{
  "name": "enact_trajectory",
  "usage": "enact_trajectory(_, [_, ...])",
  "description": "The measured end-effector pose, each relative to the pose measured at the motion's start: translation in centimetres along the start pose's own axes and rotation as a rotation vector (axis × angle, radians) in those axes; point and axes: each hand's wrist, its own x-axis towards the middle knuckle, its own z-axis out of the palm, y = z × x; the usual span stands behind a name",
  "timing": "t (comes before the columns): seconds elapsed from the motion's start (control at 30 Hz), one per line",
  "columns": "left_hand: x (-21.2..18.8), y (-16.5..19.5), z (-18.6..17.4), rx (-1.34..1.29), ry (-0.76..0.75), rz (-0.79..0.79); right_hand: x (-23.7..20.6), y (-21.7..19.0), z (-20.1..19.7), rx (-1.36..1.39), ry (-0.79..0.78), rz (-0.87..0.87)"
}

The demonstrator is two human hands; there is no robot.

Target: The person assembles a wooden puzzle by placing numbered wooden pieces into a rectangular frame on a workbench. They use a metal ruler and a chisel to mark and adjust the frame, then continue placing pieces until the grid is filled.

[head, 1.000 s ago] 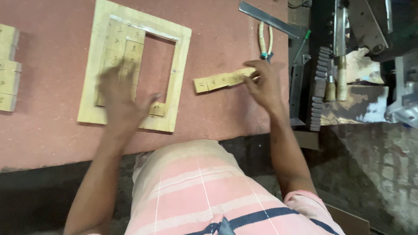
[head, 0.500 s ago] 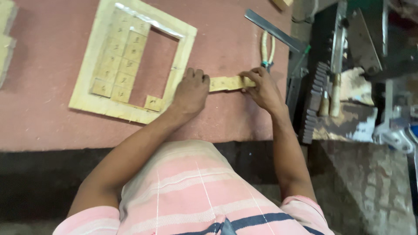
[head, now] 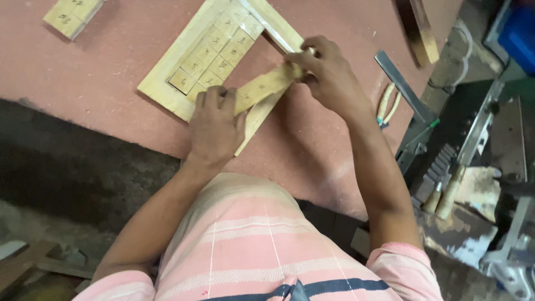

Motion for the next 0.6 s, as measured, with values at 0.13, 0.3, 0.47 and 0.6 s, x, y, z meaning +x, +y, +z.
enact_trajectory(0.13, [-0.3, -1.4, -0.8, 0.058, -0.003, -0.171, 4.9, -0.1, 2.1, -0.011, -0.096, -0.101])
enact_trajectory(0.3, [-0.4, -1.9, -0.9, 0.094, -0.023, -0.233, 7.5, 0.1, 3.7, 0.014, -0.169, -0.150])
enact_trajectory(0.47, [-0.5, -1.5, -0.7, 0.075, -0.046, -0.284, 8.0, 0.4, 3.8, -0.007, -0.206, -0.182])
enact_trajectory(0.6, [-0.7, -1.4, -0.6, 0.079, -0.026, -0.274, 7.7, 0.4, 4.0, -0.060, -0.191, -0.195])
